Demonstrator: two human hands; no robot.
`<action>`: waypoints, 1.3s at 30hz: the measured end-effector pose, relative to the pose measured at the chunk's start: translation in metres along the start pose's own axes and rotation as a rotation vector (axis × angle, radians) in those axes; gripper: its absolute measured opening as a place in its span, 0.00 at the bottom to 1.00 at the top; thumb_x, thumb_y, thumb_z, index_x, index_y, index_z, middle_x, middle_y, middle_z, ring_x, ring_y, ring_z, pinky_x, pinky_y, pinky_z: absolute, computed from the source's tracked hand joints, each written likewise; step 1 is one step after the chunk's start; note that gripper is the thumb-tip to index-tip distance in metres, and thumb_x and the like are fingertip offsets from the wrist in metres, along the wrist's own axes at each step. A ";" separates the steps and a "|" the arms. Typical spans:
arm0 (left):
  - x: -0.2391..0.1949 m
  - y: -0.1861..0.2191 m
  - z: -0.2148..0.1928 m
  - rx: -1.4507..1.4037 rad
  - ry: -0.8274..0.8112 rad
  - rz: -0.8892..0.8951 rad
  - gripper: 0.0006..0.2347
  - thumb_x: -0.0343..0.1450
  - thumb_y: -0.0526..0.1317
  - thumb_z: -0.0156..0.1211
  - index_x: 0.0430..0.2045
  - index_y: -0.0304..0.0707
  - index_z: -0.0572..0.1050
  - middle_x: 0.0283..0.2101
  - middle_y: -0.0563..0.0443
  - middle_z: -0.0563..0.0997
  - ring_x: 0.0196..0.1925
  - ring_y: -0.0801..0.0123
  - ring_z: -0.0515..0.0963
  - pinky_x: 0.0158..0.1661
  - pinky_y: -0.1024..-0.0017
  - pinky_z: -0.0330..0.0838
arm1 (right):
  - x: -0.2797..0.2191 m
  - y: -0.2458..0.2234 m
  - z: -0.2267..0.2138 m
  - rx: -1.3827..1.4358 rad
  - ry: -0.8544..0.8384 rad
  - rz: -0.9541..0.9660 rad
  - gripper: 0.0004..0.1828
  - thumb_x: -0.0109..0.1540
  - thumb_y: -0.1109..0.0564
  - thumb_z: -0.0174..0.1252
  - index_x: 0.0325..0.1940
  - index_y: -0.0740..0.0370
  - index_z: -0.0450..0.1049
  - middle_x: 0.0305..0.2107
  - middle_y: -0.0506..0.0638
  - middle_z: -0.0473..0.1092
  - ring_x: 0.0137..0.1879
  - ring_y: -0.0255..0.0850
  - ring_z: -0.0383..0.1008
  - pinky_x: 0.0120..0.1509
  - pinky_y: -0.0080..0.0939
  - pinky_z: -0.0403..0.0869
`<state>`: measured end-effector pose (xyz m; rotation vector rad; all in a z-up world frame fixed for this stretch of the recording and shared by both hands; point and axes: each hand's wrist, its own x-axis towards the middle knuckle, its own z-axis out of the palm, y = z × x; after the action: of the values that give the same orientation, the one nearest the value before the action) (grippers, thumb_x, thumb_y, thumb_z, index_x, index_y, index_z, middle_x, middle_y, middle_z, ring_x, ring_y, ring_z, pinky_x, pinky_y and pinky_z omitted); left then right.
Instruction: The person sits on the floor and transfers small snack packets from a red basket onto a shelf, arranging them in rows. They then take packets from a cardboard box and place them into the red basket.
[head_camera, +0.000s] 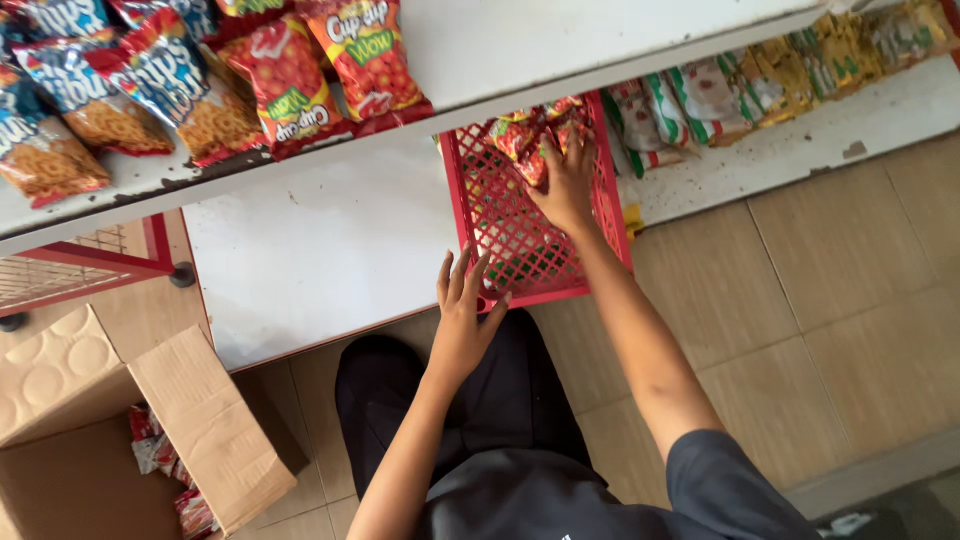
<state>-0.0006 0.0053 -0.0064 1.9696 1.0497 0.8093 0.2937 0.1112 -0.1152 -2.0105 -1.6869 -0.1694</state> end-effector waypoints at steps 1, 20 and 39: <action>0.000 -0.006 0.002 0.022 0.000 0.014 0.31 0.70 0.40 0.67 0.69 0.41 0.61 0.75 0.34 0.56 0.77 0.34 0.47 0.69 0.45 0.56 | 0.007 0.001 0.004 -0.045 -0.046 0.015 0.50 0.49 0.46 0.75 0.72 0.54 0.64 0.69 0.71 0.53 0.74 0.75 0.43 0.72 0.73 0.52; -0.014 -0.097 0.025 -0.342 -0.053 -0.412 0.34 0.64 0.31 0.66 0.68 0.32 0.60 0.41 0.38 0.84 0.32 0.61 0.87 0.32 0.66 0.81 | -0.119 0.017 -0.080 0.183 0.148 0.104 0.36 0.63 0.49 0.68 0.69 0.71 0.65 0.61 0.71 0.64 0.65 0.65 0.64 0.68 0.59 0.64; -0.106 -0.070 -0.044 -0.282 0.006 -0.351 0.31 0.65 0.26 0.62 0.67 0.40 0.63 0.39 0.45 0.84 0.37 0.65 0.86 0.39 0.69 0.81 | -0.199 -0.093 -0.141 0.381 0.248 0.296 0.09 0.68 0.62 0.58 0.52 0.68 0.71 0.38 0.58 0.69 0.42 0.52 0.71 0.46 0.50 0.70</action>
<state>-0.1120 -0.0454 -0.0612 1.4954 1.1727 0.7232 0.1923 -0.1197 -0.0464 -1.8346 -1.1535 0.0083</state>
